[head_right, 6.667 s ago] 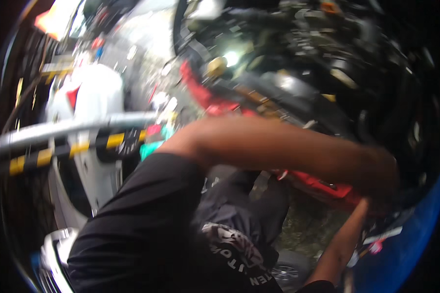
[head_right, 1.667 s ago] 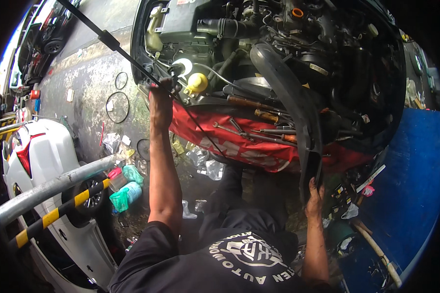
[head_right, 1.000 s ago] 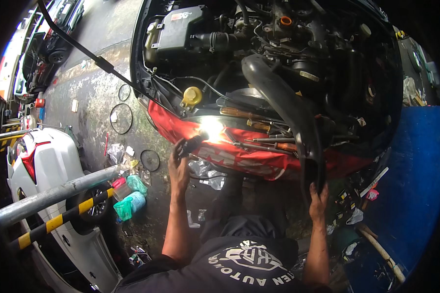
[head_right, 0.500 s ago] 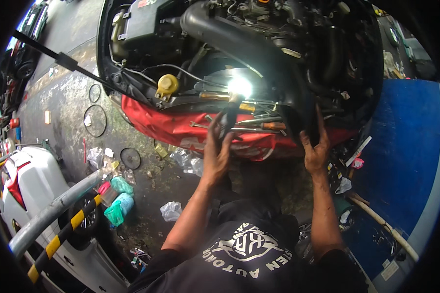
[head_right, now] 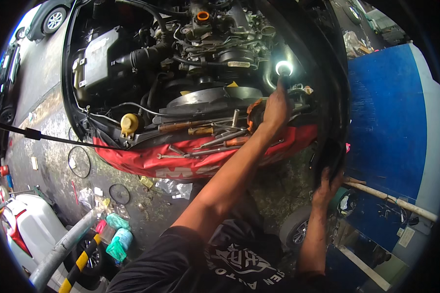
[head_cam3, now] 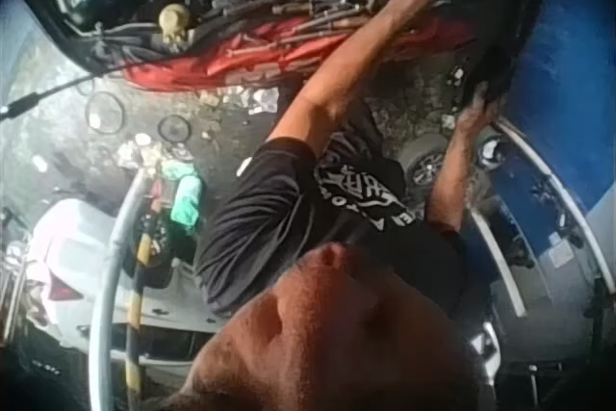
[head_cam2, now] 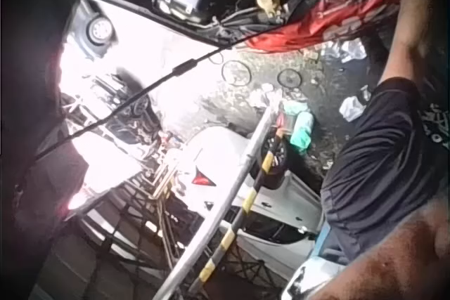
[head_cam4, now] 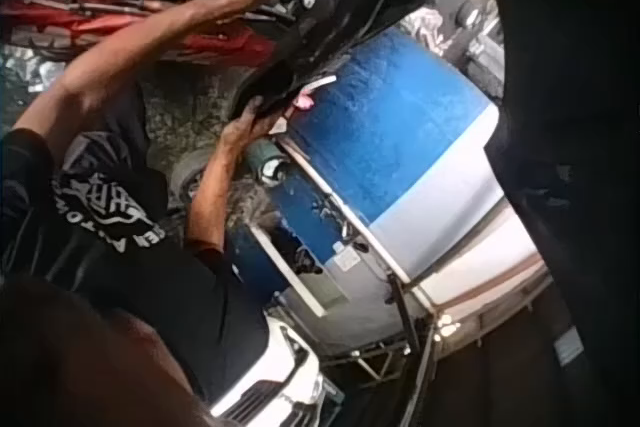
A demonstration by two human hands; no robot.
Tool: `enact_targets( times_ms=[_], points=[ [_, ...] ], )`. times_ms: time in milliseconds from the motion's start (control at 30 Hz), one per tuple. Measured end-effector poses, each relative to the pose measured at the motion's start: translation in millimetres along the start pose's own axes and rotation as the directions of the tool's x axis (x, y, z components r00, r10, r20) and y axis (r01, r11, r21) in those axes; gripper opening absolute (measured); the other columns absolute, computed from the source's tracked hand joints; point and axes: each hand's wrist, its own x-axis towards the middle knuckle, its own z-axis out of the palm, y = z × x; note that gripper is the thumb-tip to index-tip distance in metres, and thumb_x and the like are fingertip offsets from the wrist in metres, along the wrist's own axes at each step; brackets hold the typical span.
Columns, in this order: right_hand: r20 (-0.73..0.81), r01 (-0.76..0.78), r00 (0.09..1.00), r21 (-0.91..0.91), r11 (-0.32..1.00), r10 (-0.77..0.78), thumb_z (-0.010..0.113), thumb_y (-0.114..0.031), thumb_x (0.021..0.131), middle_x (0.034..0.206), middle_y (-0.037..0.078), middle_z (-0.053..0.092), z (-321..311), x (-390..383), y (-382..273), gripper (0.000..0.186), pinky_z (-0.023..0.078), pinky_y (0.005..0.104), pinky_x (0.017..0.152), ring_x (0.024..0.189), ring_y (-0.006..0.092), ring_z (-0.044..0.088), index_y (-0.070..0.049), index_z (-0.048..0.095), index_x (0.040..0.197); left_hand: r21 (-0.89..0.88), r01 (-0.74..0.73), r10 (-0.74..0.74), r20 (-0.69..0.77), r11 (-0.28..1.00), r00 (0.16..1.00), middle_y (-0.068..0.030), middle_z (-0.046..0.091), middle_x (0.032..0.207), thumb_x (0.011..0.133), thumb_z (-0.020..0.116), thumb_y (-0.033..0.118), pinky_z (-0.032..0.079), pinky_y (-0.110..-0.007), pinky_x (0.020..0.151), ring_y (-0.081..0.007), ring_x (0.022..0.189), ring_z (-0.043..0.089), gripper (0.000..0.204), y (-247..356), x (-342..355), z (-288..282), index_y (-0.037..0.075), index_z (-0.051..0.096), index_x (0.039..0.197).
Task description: Repairing or inspecting components within the engine bay of a vehicle, including detaching the air intake and working on the battery terminal.
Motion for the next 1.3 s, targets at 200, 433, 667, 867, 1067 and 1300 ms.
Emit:
enact_targets(
  times_ms=[200, 433, 667, 867, 1067, 1300],
  points=[
    [0.062, -0.075, 0.995, -0.113, 0.991, 0.082, 0.057, -0.032, 0.098, 0.146, 0.019, 0.043, -28.9, -19.4, 47.3, 0.061, 0.028, 0.0394, 0.112, 0.133, 0.0291, 0.041, 0.007, 0.041, 0.142, 0.496, -0.331, 0.347, 0.063, 0.803, 0.936, -0.0327, 0.042, 0.141, 0.086, 0.059, 0.008, 0.05, -0.046, 0.095, -0.0436, 0.112, 0.06, 0.067, -39.0, -21.5, -19.9, 0.001, 0.031, 0.147],
    [0.3, -0.181, 0.922, -0.22, 0.959, 0.243, 0.059, -0.025, 0.097, 0.144, 0.019, 0.048, 0.5, -0.1, 53.1, 0.057, 0.03, 0.0388, 0.111, 0.131, 0.0292, 0.046, 0.007, 0.043, 0.141, -0.132, 0.319, -0.241, -0.912, 0.939, 0.332, -0.0062, 0.062, 0.079, 0.104, 0.042, 0.032, 0.048, -0.034, 0.068, -0.0165, 0.077, 0.061, 0.039, -72.8, -219.7, -366.6, 0.002, 0.063, 0.089],
    [0.686, 0.119, 0.727, -0.171, 0.978, 0.032, 0.063, -0.024, 0.094, 0.148, 0.018, 0.046, 135.2, 56.1, -35.0, 0.062, 0.032, 0.0381, 0.114, 0.138, 0.0281, 0.044, -0.003, 0.041, 0.148, 0.358, 0.257, -0.03, -0.531, 0.897, 0.847, -0.018, 0.067, 0.117, 0.096, 0.056, 0.014, 0.049, -0.031, 0.091, -0.0237, 0.105, 0.066, 0.029, -140.3, -108.3, -507.7, -0.002, 0.063, 0.119],
    [0.739, 0.169, 0.661, -0.315, 0.934, 0.13, 0.066, -0.02, 0.092, 0.145, 0.018, 0.05, 195.0, 74.9, -73.9, 0.06, 0.036, 0.0383, 0.112, 0.135, 0.0277, 0.047, -0.008, 0.044, 0.147, 0.85, -0.049, -0.126, 0.135, 0.524, 0.983, -0.019, 0.062, 0.128, 0.083, 0.058, 0.007, 0.042, -0.045, 0.106, -0.0345, 0.122, 0.056, 0.049, -223.0, -14.9, -518.2, 0.006, 0.057, 0.132],
    [0.755, 0.094, 0.635, -0.284, 0.954, 0.162, 0.069, -0.021, 0.09, 0.141, 0.018, 0.054, 203.7, 86.1, -77.2, 0.062, 0.038, 0.0369, 0.11, 0.132, 0.0261, 0.051, -0.011, 0.046, 0.146, 0.893, -0.041, -0.035, 0.064, 0.448, 0.997, -0.0209, 0.055, 0.134, 0.08, 0.066, 0.01, 0.045, -0.041, 0.103, -0.0355, 0.126, 0.051, 0.048, -206.9, -49.3, -553.5, -0.003, 0.055, 0.125],
    [0.871, 0.269, 0.491, -0.192, 0.944, 0.037, 0.07, -0.032, 0.089, 0.133, 0.017, 0.06, 313.5, 73.9, -60.0, 0.062, 0.046, 0.0396, 0.103, 0.122, 0.0333, 0.058, -0.022, 0.046, 0.146, 0.911, -0.034, 0.164, -0.038, 0.411, 0.986, -0.0212, 0.059, 0.12, 0.077, 0.07, 0.017, 0.042, -0.048, 0.099, -0.0392, 0.112, 0.055, 0.049, -214.2, -88.5, -556.3, 0.0, 0.056, 0.121]
  ],
)
